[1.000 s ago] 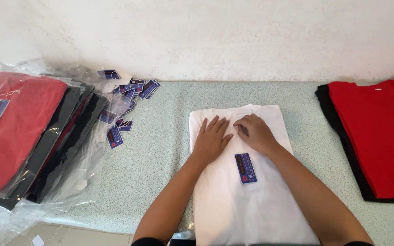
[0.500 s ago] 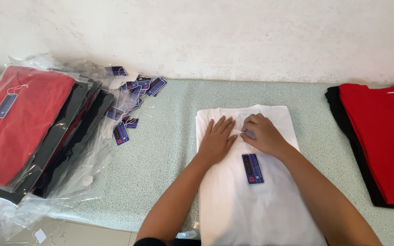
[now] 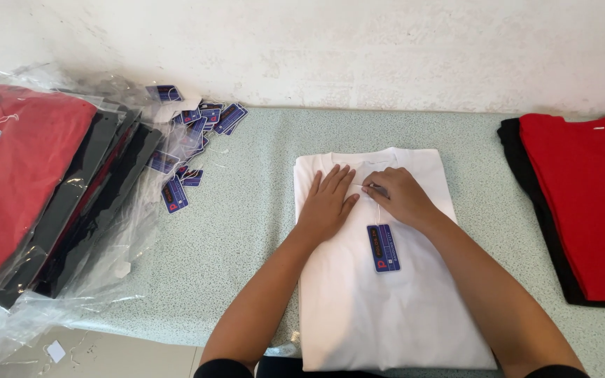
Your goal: Folding a white t-shirt and placing it into a clear plastic bag for packaging.
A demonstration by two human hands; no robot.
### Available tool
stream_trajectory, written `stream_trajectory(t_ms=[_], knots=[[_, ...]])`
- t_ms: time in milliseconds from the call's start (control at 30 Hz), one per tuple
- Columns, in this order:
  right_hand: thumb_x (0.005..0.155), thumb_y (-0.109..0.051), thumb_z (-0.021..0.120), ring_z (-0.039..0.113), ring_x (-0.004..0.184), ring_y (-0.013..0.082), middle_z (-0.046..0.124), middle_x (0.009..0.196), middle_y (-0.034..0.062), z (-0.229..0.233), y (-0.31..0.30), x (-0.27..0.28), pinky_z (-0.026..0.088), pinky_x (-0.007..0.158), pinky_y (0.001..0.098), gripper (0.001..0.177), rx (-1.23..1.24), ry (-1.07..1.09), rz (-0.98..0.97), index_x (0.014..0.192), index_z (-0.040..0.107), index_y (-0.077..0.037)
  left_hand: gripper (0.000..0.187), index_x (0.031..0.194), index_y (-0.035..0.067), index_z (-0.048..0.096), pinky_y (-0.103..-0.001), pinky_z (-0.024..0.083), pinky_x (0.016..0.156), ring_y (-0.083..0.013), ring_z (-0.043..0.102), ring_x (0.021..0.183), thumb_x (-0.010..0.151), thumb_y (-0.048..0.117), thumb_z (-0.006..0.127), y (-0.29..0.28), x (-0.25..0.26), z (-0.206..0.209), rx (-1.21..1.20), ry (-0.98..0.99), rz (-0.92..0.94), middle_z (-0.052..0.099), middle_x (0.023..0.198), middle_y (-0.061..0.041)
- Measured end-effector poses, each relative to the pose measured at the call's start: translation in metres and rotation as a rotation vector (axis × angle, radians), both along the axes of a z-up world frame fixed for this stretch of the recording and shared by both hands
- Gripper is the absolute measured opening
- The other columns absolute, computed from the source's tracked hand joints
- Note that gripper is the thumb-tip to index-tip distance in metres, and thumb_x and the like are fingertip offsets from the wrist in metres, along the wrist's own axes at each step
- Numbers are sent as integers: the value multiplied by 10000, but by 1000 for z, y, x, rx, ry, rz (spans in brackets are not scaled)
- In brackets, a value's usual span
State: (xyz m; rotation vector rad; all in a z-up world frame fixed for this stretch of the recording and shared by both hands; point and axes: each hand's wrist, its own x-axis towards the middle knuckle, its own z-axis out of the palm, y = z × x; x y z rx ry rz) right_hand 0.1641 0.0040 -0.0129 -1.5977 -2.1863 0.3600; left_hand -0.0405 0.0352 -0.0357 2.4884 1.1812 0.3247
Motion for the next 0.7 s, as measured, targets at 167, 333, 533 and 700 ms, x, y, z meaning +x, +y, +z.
stream_trajectory(t_ms=[167, 333, 533, 700], knots=[[1052, -203, 578, 719, 1040, 277, 757, 957, 113, -4, 2, -3, 457, 1041, 417, 185, -47, 58, -14, 1132, 707, -98, 601, 1618, 164, 302, -498, 33, 1308, -231, 201, 1588, 1113, 487, 258, -1, 0, 1, -11, -4, 3, 315, 1674, -77], [1068, -220, 559, 701, 1057, 297, 741, 981, 137, -10, 5, -3, 486, 1026, 425, 200, -83, 111, -50, 1183, 689, -119, 603, 1615, 169, 305, -501, 35, 1307, -229, 201, 1587, 1112, 498, 257, 0, 0, -1, -2, -9, 1, 320, 1670, -75], [1066, -241, 570, 694, 1101, 304, 719, 991, 132, -12, 6, 0, 461, 1055, 464, 226, -50, 134, -24, 1191, 671, -82, 611, 1616, 169, 309, -499, 33, 1308, -228, 206, 1586, 1111, 509, 249, 0, 0, -1, 2, -1, 3, 320, 1672, -77], [1120, -330, 475, 673, 981, 216, 664, 853, 30, -39, 20, 18, 355, 1144, 502, 279, 100, 61, -104, 1271, 624, -149, 601, 1620, 164, 299, -500, 27, 1307, -233, 204, 1588, 1115, 485, 239, -1, -1, 2, -13, -6, -8, 317, 1674, -85]])
